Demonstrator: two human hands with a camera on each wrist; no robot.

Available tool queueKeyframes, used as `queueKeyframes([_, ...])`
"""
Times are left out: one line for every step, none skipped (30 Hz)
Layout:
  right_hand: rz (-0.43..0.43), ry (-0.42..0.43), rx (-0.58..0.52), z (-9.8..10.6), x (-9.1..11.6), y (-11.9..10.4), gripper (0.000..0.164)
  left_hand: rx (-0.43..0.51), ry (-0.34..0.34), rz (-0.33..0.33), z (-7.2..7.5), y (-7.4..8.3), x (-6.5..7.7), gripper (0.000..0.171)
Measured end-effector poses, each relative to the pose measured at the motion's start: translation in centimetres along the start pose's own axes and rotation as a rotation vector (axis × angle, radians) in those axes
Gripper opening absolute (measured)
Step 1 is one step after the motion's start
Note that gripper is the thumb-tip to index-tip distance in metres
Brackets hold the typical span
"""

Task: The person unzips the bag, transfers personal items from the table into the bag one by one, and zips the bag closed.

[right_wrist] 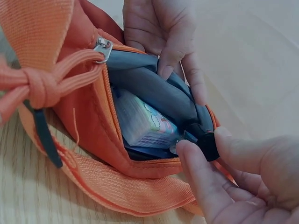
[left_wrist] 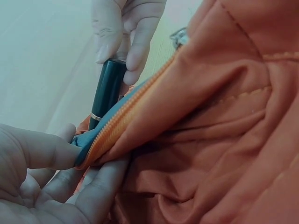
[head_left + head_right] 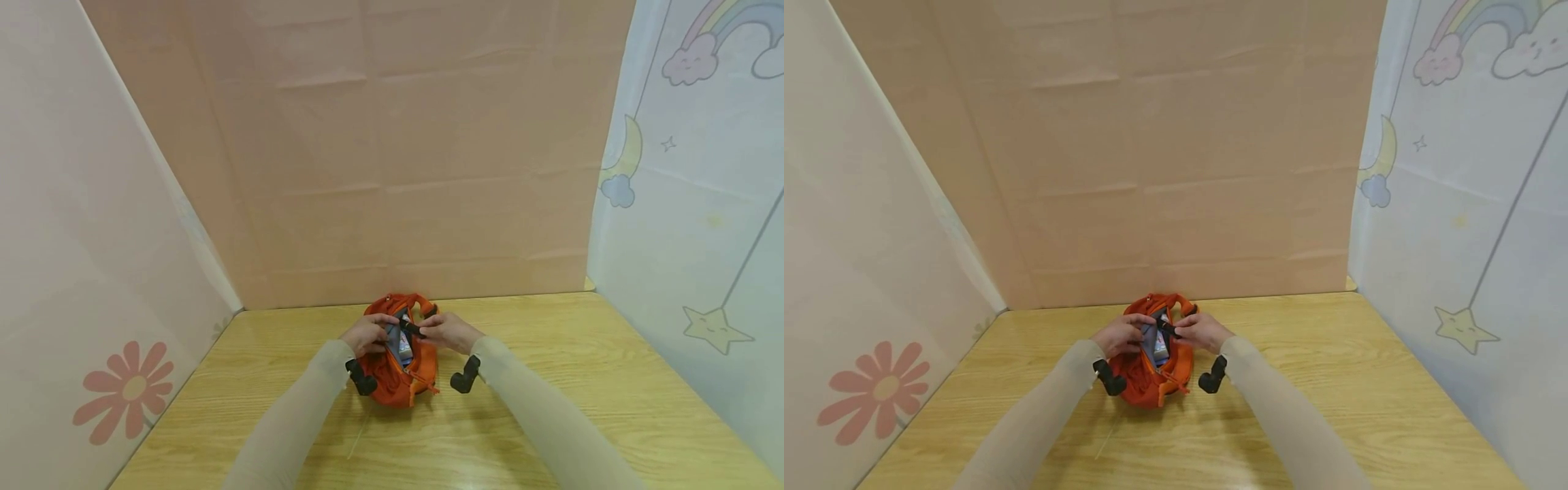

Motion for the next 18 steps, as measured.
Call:
queueKeyframes([-0.004,0.004,0.003,0.0,0.02,0.0,0.035,-0.002,0.002,0.0,0.01,0.0,0.03,0.043])
queueKeyframes([-0.004,0.003,0.007,-0.02,0.02,0.02,0.035,-0.001,0.003,0.0,0.02,0.02,0.06,0.043])
queueKeyframes([-0.003,0.002,0.009,-0.05,0.01,0.03,0.035,0.0,0.003,0.0,0.03,0.02,0.09,0.043])
queueKeyframes([-0.001,0.001,0.012,-0.07,0.0,0.04,0.034,0.0,0.004,0.0,0.04,0.03,0.12,0.043])
queueKeyframes([-0.003,0.006,0.015,-0.08,-0.02,0.08,0.034,0.002,0.004,0.001,0.05,0.04,0.16,0.043])
queueKeyframes([-0.003,0.012,0.02,-0.05,-0.04,0.11,0.034,0.005,0.005,0.002,0.05,0.04,0.18,0.043])
queueKeyframes([-0.001,0.019,0.023,-0.05,-0.02,0.11,0.033,0.008,0.005,0.004,0.05,0.04,0.19,0.042])
queueKeyframes([0.002,0.022,0.025,-0.01,-0.05,0.14,0.033,0.01,0.005,0.005,0.05,0.05,0.21,0.042])
queueKeyframes([0.001,0.031,0.024,0.02,-0.07,0.17,0.033,0.011,0.006,0.006,0.05,0.06,0.22,0.042])
queueKeyframes([-0.002,0.039,0.02,0.06,-0.08,0.2,0.033,0.012,0.006,0.007,0.05,0.06,0.21,0.042])
queueKeyframes([-0.005,0.048,0.019,0.08,-0.07,0.21,0.033,0.013,0.006,0.007,0.05,0.06,0.2,0.042])
queueKeyframes([-0.008,0.054,0.018,0.09,-0.06,0.2,0.034,0.012,0.006,0.007,0.05,0.06,0.18,0.042])
queueKeyframes([-0.01,0.056,0.018,0.06,-0.05,0.17,0.034,0.012,0.006,0.006,0.06,0.07,0.17,0.042])
queueKeyframes([-0.014,0.058,0.018,0.03,-0.06,0.14,0.034,0.011,0.005,0.005,0.06,0.07,0.16,0.042])
queueKeyframes([-0.016,0.059,0.02,-0.02,-0.06,0.1,0.035,0.011,0.003,0.004,0.05,0.08,0.12,0.043])
queueKeyframes([-0.018,0.061,0.026,-0.06,-0.07,0.06,0.035,0.009,0.001,0.002,0.04,0.1,0.1,0.043])
queueKeyframes([-0.017,0.06,0.029,-0.11,-0.12,0.0,0.035,0.006,0.001,0.0,0.04,0.12,0.09,0.043])
queueKeyframes([-0.015,0.056,0.025,-0.16,-0.19,-0.02,0.036,0.003,0.0,-0.003,0.04,0.14,0.06,0.043])
Point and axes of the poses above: each hand's wrist, its own x-axis away from the middle knuckle, its own z-axis out of the back of the hand, y = z × x, the point moved 5 cm from there along -x, towards the middle knuckle
